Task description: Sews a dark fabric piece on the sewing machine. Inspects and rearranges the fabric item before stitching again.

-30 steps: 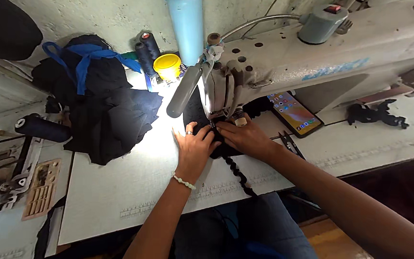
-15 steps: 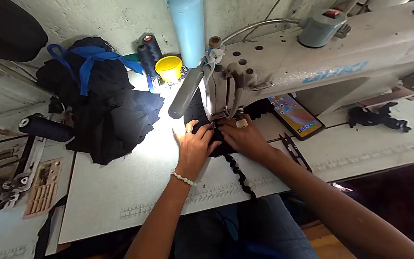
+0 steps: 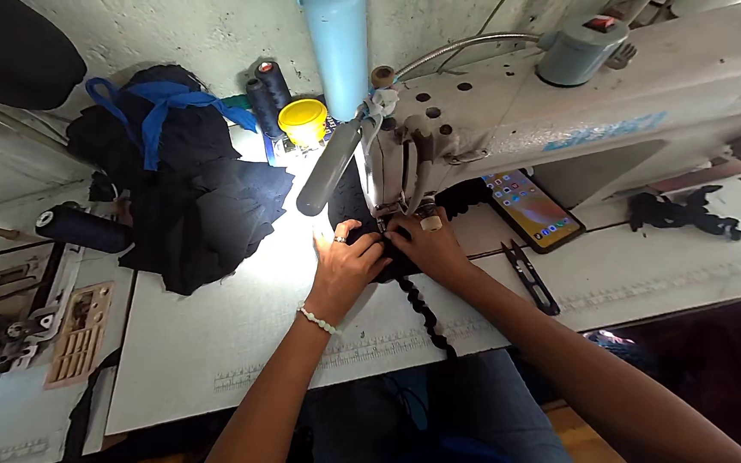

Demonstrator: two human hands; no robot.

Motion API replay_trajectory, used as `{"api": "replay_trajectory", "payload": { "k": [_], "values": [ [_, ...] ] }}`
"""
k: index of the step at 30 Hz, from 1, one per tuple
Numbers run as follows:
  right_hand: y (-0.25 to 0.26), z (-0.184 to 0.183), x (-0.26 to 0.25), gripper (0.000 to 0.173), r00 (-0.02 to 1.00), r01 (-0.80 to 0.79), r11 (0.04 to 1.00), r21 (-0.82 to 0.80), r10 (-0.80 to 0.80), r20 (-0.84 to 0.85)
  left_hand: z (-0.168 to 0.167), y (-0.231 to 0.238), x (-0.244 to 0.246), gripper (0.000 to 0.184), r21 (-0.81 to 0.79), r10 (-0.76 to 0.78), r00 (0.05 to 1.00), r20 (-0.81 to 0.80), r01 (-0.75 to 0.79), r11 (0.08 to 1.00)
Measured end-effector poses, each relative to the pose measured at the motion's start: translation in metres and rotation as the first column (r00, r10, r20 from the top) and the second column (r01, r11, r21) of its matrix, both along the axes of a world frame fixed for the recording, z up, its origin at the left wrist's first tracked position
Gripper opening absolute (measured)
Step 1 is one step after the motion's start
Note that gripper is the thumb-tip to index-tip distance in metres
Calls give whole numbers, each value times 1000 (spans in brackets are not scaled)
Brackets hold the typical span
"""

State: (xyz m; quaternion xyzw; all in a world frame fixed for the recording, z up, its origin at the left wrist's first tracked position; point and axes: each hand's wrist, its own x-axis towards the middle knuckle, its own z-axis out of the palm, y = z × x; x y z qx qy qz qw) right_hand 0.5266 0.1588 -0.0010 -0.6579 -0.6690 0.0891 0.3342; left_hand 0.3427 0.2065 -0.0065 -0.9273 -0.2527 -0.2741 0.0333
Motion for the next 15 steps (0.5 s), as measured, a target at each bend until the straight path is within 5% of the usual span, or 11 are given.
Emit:
{"api": "replay_trajectory", "payload": {
  "k": [8,12,15],
  "values": [
    [9,14,-6,11,964,131,972,-197,-171,-205,-1,6,-3,21,-99,6,1000,16,-4,995],
    [-7,3,-8,6,993,118,991,59,-118,-18,-1,13,-6,19,-242,-17,998,52,29,970],
    [-42,0,-15,17,994,100,982,161,-106,33,-1,13,-6,19,-298,-14,997,76,36,954]
  ]
}}
